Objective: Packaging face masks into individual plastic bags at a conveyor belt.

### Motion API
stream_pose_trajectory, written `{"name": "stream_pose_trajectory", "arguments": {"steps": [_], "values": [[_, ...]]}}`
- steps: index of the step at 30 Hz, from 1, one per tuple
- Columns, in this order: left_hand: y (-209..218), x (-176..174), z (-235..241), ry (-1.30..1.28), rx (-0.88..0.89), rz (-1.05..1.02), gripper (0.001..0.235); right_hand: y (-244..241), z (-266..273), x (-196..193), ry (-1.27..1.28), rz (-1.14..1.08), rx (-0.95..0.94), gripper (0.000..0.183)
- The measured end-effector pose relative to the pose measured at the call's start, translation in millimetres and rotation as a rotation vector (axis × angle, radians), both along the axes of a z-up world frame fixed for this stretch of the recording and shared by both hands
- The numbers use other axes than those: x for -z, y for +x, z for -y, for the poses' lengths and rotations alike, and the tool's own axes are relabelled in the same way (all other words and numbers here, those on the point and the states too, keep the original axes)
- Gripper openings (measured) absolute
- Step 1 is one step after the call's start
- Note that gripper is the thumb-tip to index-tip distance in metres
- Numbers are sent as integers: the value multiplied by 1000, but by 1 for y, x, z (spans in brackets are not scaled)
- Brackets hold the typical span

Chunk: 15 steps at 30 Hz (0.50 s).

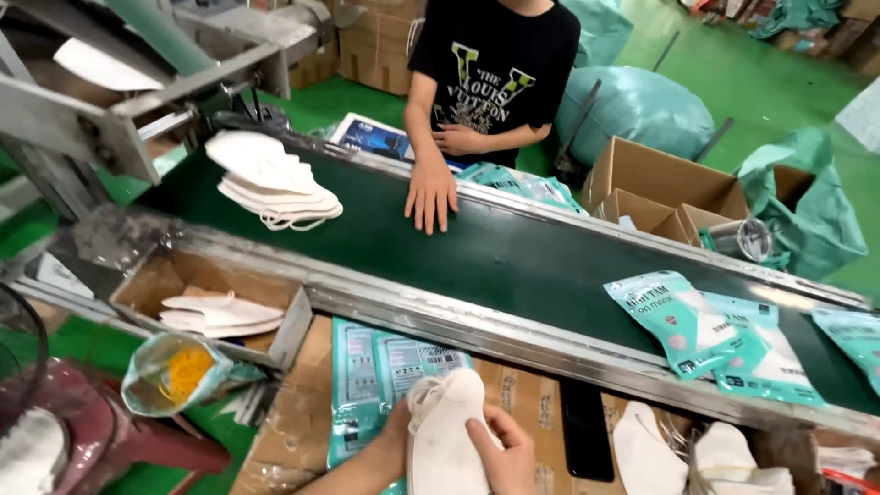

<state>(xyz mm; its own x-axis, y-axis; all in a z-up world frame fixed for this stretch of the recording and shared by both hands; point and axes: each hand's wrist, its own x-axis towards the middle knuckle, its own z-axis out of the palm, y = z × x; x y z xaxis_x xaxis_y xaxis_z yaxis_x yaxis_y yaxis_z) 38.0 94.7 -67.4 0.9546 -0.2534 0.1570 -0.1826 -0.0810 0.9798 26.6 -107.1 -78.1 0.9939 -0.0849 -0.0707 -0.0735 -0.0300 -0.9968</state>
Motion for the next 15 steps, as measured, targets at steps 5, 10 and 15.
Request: {"name": "stream_pose_trajectory", "arguments": {"steps": [5,10,15], "values": [[-18,-30,17,382,-217,713,35,2,33,50,170,11,230,42],[-22,-19,16,403,-286,623,23,7,62,89,-58,132,46,19],[-28,-43,15,350,-454,549,10,-21,38,3,-720,102,150,22]]}}
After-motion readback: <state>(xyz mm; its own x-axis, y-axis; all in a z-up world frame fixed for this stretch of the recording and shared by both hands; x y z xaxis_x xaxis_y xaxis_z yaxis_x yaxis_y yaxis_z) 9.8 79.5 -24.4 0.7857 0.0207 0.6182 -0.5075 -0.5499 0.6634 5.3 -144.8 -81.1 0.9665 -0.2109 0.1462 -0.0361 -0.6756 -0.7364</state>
